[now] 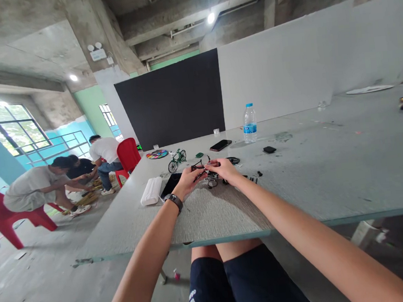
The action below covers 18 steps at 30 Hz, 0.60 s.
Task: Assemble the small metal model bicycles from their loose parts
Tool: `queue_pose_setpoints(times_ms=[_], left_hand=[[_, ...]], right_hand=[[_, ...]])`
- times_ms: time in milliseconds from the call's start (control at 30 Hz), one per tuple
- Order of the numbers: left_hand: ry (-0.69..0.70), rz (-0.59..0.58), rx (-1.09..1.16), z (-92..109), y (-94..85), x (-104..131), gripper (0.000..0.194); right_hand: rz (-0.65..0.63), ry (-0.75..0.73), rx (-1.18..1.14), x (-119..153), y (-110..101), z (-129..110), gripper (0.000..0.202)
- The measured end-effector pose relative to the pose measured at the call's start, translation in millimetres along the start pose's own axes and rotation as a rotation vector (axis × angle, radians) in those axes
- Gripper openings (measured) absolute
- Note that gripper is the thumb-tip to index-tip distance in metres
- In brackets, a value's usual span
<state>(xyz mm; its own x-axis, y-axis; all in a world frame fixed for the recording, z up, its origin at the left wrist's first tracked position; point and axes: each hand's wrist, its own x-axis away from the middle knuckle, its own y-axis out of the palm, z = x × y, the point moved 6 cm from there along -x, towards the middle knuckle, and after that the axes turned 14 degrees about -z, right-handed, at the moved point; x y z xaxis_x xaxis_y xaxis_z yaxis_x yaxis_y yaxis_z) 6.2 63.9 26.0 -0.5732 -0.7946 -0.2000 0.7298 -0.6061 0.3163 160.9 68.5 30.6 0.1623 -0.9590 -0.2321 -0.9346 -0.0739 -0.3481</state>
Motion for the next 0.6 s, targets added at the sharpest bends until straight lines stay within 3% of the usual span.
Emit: queue_pose_setpoints(times_ms=[400,600], left_hand=[[-0.054,0.144,0.01,-2.2,-7.9,1.2,0.016],[-0.046,0.14,0.005,-1.4,-6.4,2.3,0.016]], right_hand=[[0.022,0.08,-0.045,4.6,0.6,-1.0,0.052],[0.026,0.117,-0.027,7.7,0.7,-4.4,0.05]])
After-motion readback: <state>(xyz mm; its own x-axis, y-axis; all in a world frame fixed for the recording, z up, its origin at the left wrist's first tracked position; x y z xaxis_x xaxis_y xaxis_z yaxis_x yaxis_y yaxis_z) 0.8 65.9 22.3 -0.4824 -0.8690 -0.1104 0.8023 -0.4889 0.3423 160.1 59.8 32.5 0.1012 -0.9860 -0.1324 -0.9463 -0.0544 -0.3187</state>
